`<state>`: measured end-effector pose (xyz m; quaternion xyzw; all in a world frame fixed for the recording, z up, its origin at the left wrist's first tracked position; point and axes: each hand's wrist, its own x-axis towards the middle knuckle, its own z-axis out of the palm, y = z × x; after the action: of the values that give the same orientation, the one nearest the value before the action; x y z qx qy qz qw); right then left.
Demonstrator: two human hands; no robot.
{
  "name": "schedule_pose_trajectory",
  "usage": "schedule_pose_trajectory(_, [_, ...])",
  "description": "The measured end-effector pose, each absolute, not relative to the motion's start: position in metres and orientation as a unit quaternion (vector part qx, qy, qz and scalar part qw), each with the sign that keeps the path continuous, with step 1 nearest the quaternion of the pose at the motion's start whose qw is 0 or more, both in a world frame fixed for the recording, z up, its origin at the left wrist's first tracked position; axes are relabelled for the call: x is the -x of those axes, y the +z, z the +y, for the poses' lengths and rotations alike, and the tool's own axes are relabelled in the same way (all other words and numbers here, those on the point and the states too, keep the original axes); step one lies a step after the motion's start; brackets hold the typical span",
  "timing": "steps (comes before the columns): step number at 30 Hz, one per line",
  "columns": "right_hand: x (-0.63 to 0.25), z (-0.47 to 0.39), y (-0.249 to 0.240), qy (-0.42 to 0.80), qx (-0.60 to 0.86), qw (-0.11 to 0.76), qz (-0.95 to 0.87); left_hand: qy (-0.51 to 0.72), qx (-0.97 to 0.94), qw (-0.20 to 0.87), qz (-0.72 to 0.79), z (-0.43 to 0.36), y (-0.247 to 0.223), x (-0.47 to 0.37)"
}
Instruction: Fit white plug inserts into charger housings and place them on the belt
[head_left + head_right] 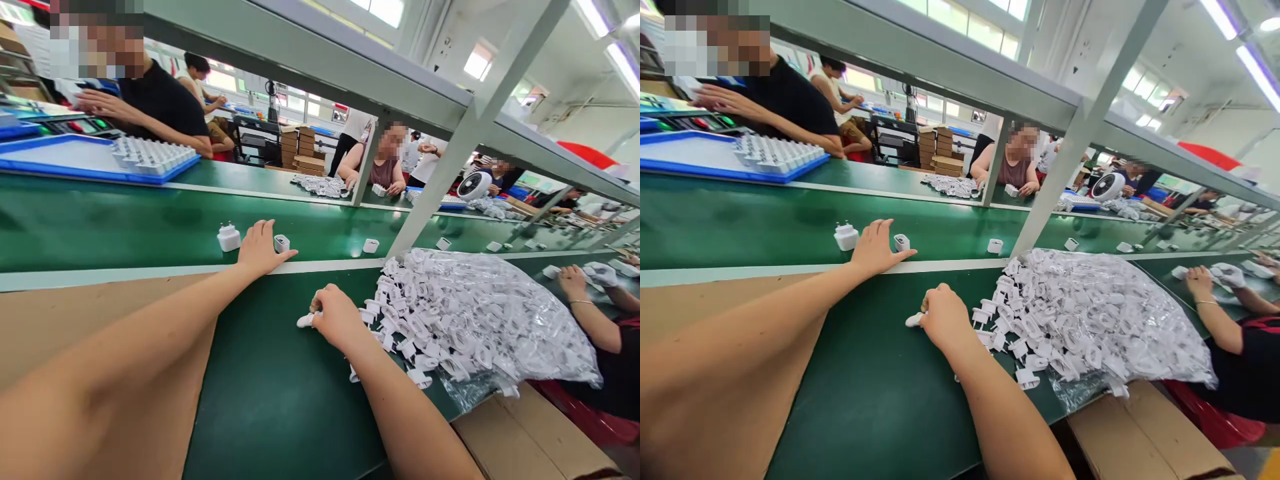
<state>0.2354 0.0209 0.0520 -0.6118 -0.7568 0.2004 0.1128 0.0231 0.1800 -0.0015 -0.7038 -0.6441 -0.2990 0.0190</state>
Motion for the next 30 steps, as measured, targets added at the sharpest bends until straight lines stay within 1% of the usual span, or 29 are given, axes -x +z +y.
schedule_pose_trajectory(2, [-0.233, 0.019, 0.053, 0.21, 0.607, 0.096, -0.761, -0.253, 0.662, -0.034, -0.704, 0.191, -0.006, -0.035])
schedule_pose_trajectory(4, [-0.233, 0.017, 0.053, 0.233, 0.591, 0.097, -0.766, -0.226, 0.647, -0.075, -0.724, 0.2, -0.007, -0.039])
schedule_pose_trajectory(7, [-0.236, 0.014, 0.054, 0.293, 0.565, 0.09, -0.766, -0.239, 0.677, -0.089, -0.69, 0.201, -0.004, -0.035])
schedule_pose_trajectory(9, [-0.24, 0.011, 0.057, 0.299, 0.559, 0.081, -0.769, -0.265, 0.698, -0.095, -0.658, 0.189, 0.001, -0.03])
schedule_pose_trajectory(12, [-0.246, 0.006, 0.066, 0.235, 0.561, 0.063, -0.791, -0.299, 0.72, -0.139, -0.611, 0.15, 0.006, -0.018])
schedule_pose_trajectory(14, [-0.25, 0.004, 0.074, 0.204, 0.561, 0.025, -0.802, -0.311, 0.729, -0.18, -0.583, 0.114, 0.007, -0.01])
schedule_pose_trajectory(17, [-0.251, 0.002, 0.08, 0.194, 0.559, -0.037, -0.805, -0.313, 0.74, -0.224, -0.551, 0.058, 0.004, 0.001])
schedule_pose_trajectory(19, [-0.25, 0.004, 0.079, 0.193, 0.556, -0.041, -0.808, -0.306, 0.748, -0.245, -0.536, 0.028, 0.001, 0.007])
schedule_pose_trajectory(21, [-0.247, 0.007, 0.073, 0.202, 0.553, -0.018, -0.808, -0.296, 0.755, -0.26, -0.524, 0.007, -0.002, 0.01])
schedule_pose_trajectory(23, [-0.244, 0.011, 0.065, 0.213, 0.56, 0.024, -0.8, -0.284, 0.765, -0.269, -0.511, -0.005, -0.005, 0.011])
schedule_pose_trajectory(26, [-0.242, 0.02, 0.052, 0.24, 0.579, 0.135, -0.767, -0.288, 0.776, -0.288, -0.481, -0.012, -0.007, 0.011])
schedule_pose_trajectory(28, [-0.242, 0.026, 0.046, 0.284, 0.582, 0.206, -0.733, -0.318, 0.767, -0.297, -0.472, -0.013, -0.007, 0.011])
schedule_pose_trajectory(30, [-0.243, 0.03, 0.043, 0.34, 0.578, 0.255, -0.697, -0.344, 0.753, -0.299, -0.474, -0.013, -0.007, 0.011])
